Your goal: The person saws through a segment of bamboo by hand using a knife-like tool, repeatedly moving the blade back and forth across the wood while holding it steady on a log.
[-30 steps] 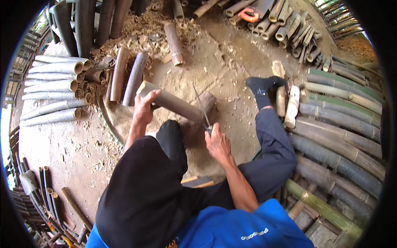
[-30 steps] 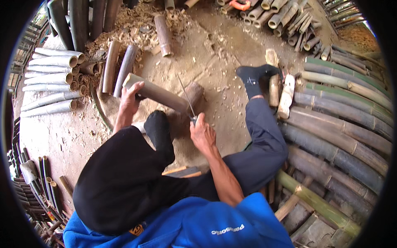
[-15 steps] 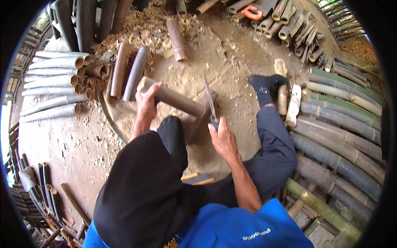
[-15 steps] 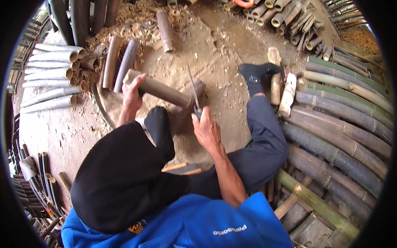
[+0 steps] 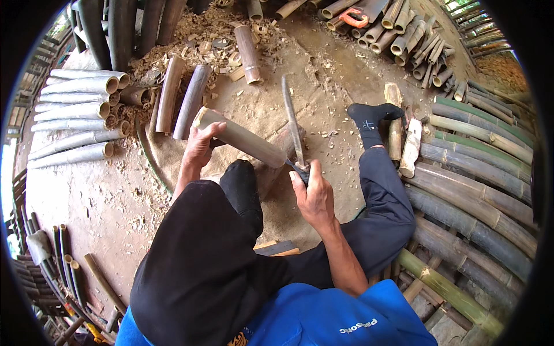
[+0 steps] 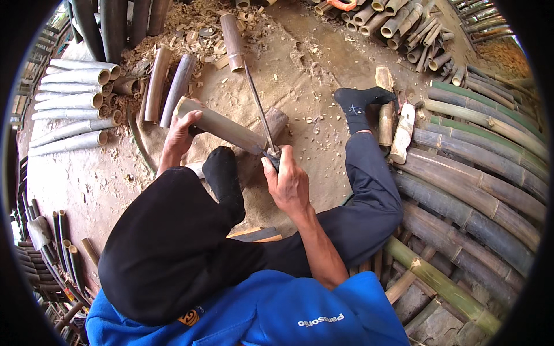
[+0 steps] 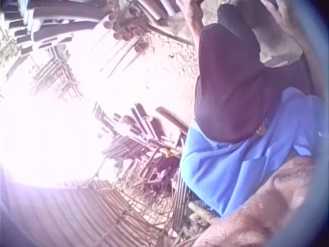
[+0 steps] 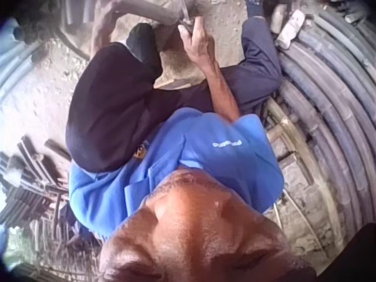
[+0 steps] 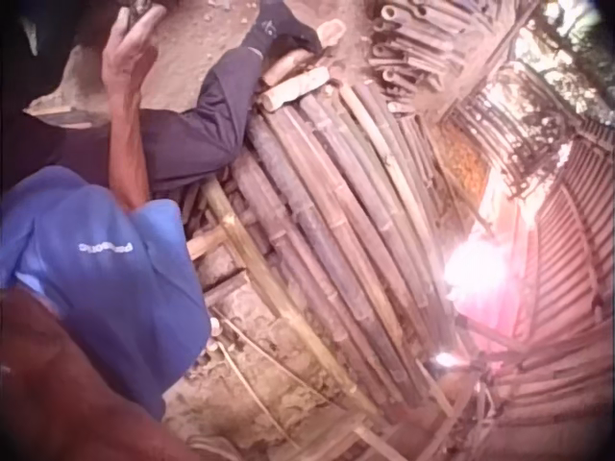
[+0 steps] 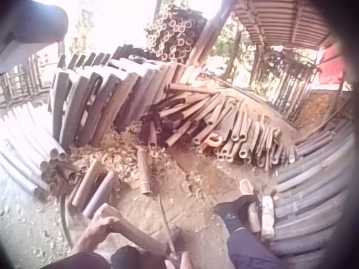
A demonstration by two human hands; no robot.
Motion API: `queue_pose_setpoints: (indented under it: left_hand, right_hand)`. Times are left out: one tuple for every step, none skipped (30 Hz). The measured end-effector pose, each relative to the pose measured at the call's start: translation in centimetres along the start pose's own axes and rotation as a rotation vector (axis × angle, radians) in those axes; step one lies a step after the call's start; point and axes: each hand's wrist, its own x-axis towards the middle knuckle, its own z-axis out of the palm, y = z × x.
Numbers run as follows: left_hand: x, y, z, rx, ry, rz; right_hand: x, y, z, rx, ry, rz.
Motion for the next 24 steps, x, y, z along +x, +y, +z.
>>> queue_pose_setpoints:
  left_hand:
    - [0.1, -0.1, 0.1, -0.002, -0.011, -0.002]
    - [0.2, -0.2, 0.2, -0.005, -0.022, -0.004]
    - [0.4, -0.6, 0.6, -0.005, -0.041, -0.024]
    - [0.5, -0.8, 0.4, 0.000, -0.049, -0.040]
    - [0.7, -0.7, 0.2, 0.007, -0.058, -0.049]
    - [0.8, -0.9, 0.6, -0.049, -0.004, -0.042]
    - [0.0, -1.5, 0.7, -0.099, 0.066, -0.052]
    - [0.6, -1.8, 0.3, -0.127, 0.158, -0.014]
    - [0.4, -1.9, 0.8, -0.097, 0.195, -0.014]
    - [0.3, -2.1, 1.4, -0.045, 0.253, 0.019]
    - [0.1, -2.2, 1.8, 0.008, 0.312, 0.052]
    - [0.1, -2.2, 1.8, 0.003, 0.310, 0.058]
    - [0.0, -2.2, 1.7, -0.001, 0.309, 0.064]
    - [-0.1, -2.2, 1.6, -0.005, 0.309, 0.070]
    - [0.1, -2.3, 2.4, -0.019, 0.294, 0.069]
    - [0.2, -2.1, 3.0, -0.031, 0.281, 0.069]
    - [0.3, -1.8, 3.2, -0.041, 0.271, 0.074]
    - [0.6, -2.0, 3.1, -0.035, 0.255, 0.095]
    - [0.6, -2.2, 2.1, -0.018, 0.261, 0.124]
    - [0.8, -2.3, 1.0, -0.001, 0.265, 0.153]
    - [0.6, -2.2, 1.0, -0.025, 0.240, 0.143]
    - [0.1, -1.8, 1.5, -0.049, 0.212, 0.116]
    - [-0.5, -1.3, 1.5, -0.069, 0.188, 0.102]
    - [-0.7, -1.0, 1.3, -0.046, 0.182, 0.049]
  right_hand:
    - [-0.3, -0.4, -0.1, 0.077, 0.077, -0.083]
    - [-0.7, 1.3, 1.1, 0.090, 0.139, -0.106]
    - [-1.1, 3.5, 2.2, 0.026, 0.051, 0.065]
    - [-1.0, 5.2, 3.1, -0.137, -0.048, 0.184]
    - [-0.4, 6.0, 3.6, -0.297, -0.145, 0.299]
    - [-0.1, 6.0, 3.1, -0.298, -0.187, 0.291]
    - [0.0, 4.5, 2.9, -0.255, -0.178, 0.255]
    - [0.3, 3.1, 2.6, -0.211, -0.169, 0.220]
    - [0.4, 1.6, 1.7, -0.181, -0.148, 0.194]
    - [0.1, 0.5, 0.9, -0.117, -0.123, 0.138]
    - [0.0, -0.5, 0.2, -0.081, -0.074, 0.074]
    - [0.1, -1.4, -0.3, -0.040, -0.022, 0.006]
    - [0.1, -1.8, -0.5, 0.001, 0.028, -0.062]
    - [-0.1, -1.3, 0.2, 0.041, 0.102, -0.134]
    - [-0.2, 0.2, 0.6, -0.042, 0.029, -0.014]
    - [-0.2, 2.4, 1.5, -0.120, -0.044, 0.106]
    - [0.0, 4.2, 2.5, -0.193, -0.118, 0.221]
    - [0.4, 5.7, 2.8, -0.341, -0.201, 0.377]
    - [0.9, 5.6, 2.4, -0.361, -0.265, 0.366]
    - [1.0, 5.3, 2.5, -0.309, -0.243, 0.346]
    - [0.7, 3.9, 1.7, -0.268, -0.229, 0.345]
    - [0.0, 2.6, 0.8, -0.206, -0.182, 0.270]
    - [-0.1, 0.8, 0.1, -0.136, -0.134, 0.183]
    - [0.2, -0.1, -0.3, -0.069, -0.070, 0.086]
